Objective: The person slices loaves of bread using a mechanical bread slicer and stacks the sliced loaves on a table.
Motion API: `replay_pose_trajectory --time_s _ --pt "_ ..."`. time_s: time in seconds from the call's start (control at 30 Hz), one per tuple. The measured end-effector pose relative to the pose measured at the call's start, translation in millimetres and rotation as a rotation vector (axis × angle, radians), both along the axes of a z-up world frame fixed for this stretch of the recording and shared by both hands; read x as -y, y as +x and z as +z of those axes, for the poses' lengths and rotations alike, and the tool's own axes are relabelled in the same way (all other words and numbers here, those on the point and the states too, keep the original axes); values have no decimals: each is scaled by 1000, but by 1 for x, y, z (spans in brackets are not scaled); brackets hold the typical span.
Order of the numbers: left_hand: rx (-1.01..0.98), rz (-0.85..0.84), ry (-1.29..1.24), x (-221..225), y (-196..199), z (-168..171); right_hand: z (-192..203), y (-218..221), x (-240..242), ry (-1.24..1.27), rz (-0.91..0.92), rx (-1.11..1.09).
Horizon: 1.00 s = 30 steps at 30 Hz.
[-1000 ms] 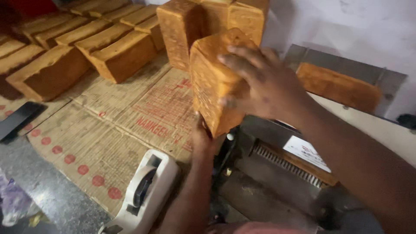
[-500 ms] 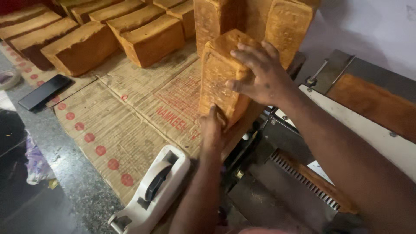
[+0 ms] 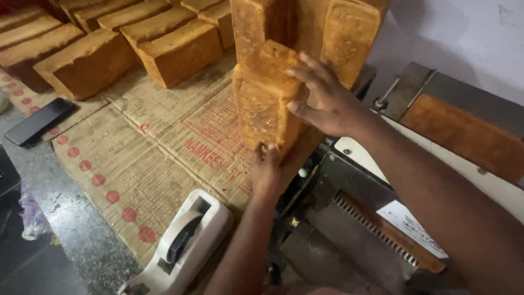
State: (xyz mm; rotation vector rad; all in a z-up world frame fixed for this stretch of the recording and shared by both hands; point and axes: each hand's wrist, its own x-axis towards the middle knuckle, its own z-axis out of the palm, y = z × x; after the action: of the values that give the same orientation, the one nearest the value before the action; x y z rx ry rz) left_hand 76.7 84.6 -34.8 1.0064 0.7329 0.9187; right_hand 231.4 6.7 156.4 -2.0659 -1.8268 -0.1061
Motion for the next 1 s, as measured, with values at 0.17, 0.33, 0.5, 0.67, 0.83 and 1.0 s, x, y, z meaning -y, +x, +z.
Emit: replay_pose_trajectory --time_s 0.17,0.33,0.5,0.67,0.83,1.0 --pt "-128 -116 -47 -32 58 6 -16 49 -27 18 -132 -184" --pt "112 -97 -69 -78 146 -25 -74 73 -41 -16 -340 -490" --pt "283 -141 -130 -121 204 -47 -115 110 -70 -292 -274 -749" --pt "286 -141 -222 -132 229 -32 -161 165 -105 -569 -400 -406" --pt "244 -38 -117 -137 249 -37 -184 203 -126 -563 -348 -418" --pt "60 90 -49 -143 251 -22 -206 224 -141 -433 -234 -472"
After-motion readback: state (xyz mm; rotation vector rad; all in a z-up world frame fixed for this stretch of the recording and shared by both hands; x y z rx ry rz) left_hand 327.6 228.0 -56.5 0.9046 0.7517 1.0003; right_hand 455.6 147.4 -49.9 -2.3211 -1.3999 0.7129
